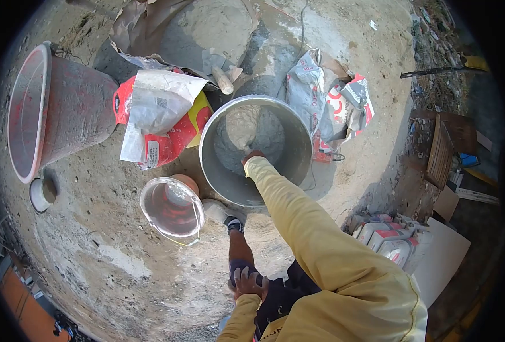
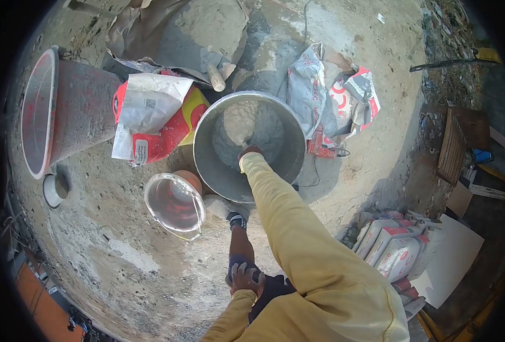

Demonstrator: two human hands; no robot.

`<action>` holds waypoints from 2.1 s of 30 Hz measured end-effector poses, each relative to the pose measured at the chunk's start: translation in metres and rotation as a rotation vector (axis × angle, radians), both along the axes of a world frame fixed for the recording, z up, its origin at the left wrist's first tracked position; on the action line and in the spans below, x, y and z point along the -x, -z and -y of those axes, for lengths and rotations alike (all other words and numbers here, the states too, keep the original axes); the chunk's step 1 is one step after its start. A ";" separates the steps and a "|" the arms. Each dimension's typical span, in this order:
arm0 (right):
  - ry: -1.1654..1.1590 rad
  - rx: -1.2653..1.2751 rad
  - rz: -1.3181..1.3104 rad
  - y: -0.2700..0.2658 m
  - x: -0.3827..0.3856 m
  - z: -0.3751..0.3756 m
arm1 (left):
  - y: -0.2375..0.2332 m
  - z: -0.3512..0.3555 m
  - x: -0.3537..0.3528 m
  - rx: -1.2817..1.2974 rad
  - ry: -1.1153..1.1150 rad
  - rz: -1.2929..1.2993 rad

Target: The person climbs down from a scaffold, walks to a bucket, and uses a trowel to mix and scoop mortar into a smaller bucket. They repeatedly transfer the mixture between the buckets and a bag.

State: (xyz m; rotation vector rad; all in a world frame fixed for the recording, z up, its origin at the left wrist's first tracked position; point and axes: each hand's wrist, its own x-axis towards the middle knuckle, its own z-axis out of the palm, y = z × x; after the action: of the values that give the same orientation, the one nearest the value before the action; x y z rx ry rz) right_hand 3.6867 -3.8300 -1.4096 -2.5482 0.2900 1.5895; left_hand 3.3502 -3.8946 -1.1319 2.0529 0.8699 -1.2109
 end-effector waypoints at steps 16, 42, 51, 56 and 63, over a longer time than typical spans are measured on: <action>0.068 -0.119 0.244 -0.071 0.010 0.074 | -0.007 -0.020 -0.021 0.085 -0.010 -0.133; 0.412 -0.444 -0.671 -0.126 0.218 -0.094 | -0.001 -0.028 0.025 0.053 -0.245 0.050; 0.432 -0.548 -0.864 -0.148 0.220 -0.087 | 0.002 -0.024 0.029 -0.022 -0.234 0.153; 0.230 -0.716 -0.809 -0.187 0.201 -0.061 | 0.001 -0.023 0.024 -0.001 -0.228 0.121; 0.014 -0.737 -0.279 -0.290 0.131 0.029 | -0.005 -0.027 0.002 0.069 -0.153 0.039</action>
State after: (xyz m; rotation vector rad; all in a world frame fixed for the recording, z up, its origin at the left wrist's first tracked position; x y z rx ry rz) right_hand 3.5561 -3.8591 -1.1199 -1.7708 -0.2227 1.6412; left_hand 3.3484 -3.8673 -1.1266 1.9120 0.9353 -1.0998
